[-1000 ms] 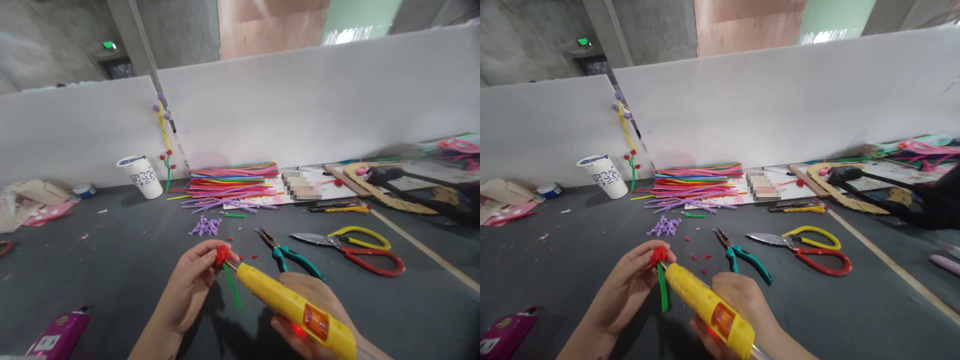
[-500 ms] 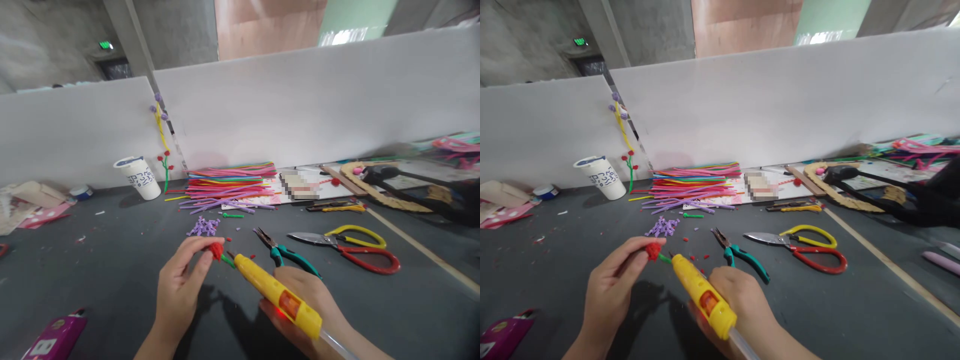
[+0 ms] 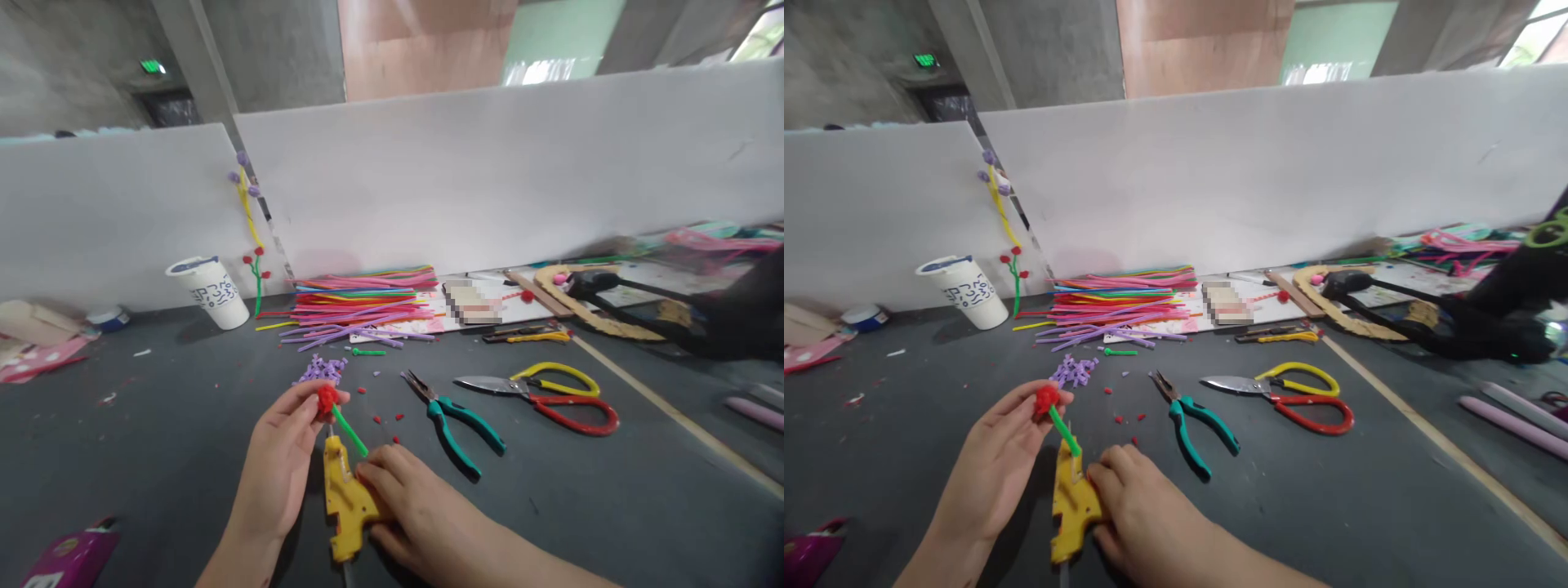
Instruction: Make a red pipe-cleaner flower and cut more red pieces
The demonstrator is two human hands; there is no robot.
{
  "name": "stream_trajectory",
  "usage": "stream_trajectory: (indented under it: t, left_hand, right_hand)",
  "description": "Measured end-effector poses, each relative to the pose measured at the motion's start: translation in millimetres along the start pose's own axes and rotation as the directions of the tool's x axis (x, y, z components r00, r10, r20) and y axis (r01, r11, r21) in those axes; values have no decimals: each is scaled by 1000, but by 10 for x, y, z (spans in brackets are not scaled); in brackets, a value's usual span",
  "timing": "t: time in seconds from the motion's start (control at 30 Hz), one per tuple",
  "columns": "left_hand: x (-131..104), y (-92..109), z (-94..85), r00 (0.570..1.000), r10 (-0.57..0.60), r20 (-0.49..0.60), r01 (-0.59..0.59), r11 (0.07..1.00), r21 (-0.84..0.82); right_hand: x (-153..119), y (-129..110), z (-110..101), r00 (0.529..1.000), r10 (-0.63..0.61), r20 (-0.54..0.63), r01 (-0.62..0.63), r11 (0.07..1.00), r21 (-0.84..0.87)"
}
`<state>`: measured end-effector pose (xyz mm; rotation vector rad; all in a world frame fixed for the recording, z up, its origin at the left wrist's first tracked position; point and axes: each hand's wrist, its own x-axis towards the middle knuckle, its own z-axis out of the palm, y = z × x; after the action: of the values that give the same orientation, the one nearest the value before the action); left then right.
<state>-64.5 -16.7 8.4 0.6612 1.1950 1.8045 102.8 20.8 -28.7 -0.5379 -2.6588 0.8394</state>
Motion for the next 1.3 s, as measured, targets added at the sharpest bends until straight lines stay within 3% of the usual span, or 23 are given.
stream_trajectory:
  t: [0.1,0.2,0.33,0.5,0.6,0.73,0.83,0.97,1.1,1.3]
  left_hand:
    - [-36,-15,24,996,-88,33,88,996,10]
    - [-53,-21,45,985,-158,63,157,987,20]
    - [-50,-53,72,976,-190,104,189,982,20]
    - [-40,-94,92,967,-217,136,217,976,12]
    - [-54,-98,101,952,-265,151,271,963,-17]
    - [-79,-107,115,924,-345,168,354,935,-27]
    - [-89,-134,129,912,-368,180,375,927,-6]
    - [-104,-174,144,889,-417,190,423,906,7]
    - [-137,-195,145,858,-473,201,484,875,-7]
    - [-156,-209,164,845,-497,198,508,861,-4]
  right_hand:
    - [13,160,-108,993,5,-120,-15,997,-79]
    - [20,353,-221,966,80,-247,-136,966,-219]
    - [72,468,-141,968,76,-238,-164,913,-374]
    - [158,429,41,984,-4,-175,-91,841,-533]
    - [155,416,-18,973,31,-227,-127,897,-423]
    - [85,346,-260,929,158,-335,-151,987,47]
    - [23,237,-411,917,223,-332,-121,946,301]
    - [-36,104,-457,904,352,-241,-197,847,494]
    - [-60,37,-456,900,397,-181,-230,785,575]
    - [-84,28,-509,919,311,-243,-159,856,493]
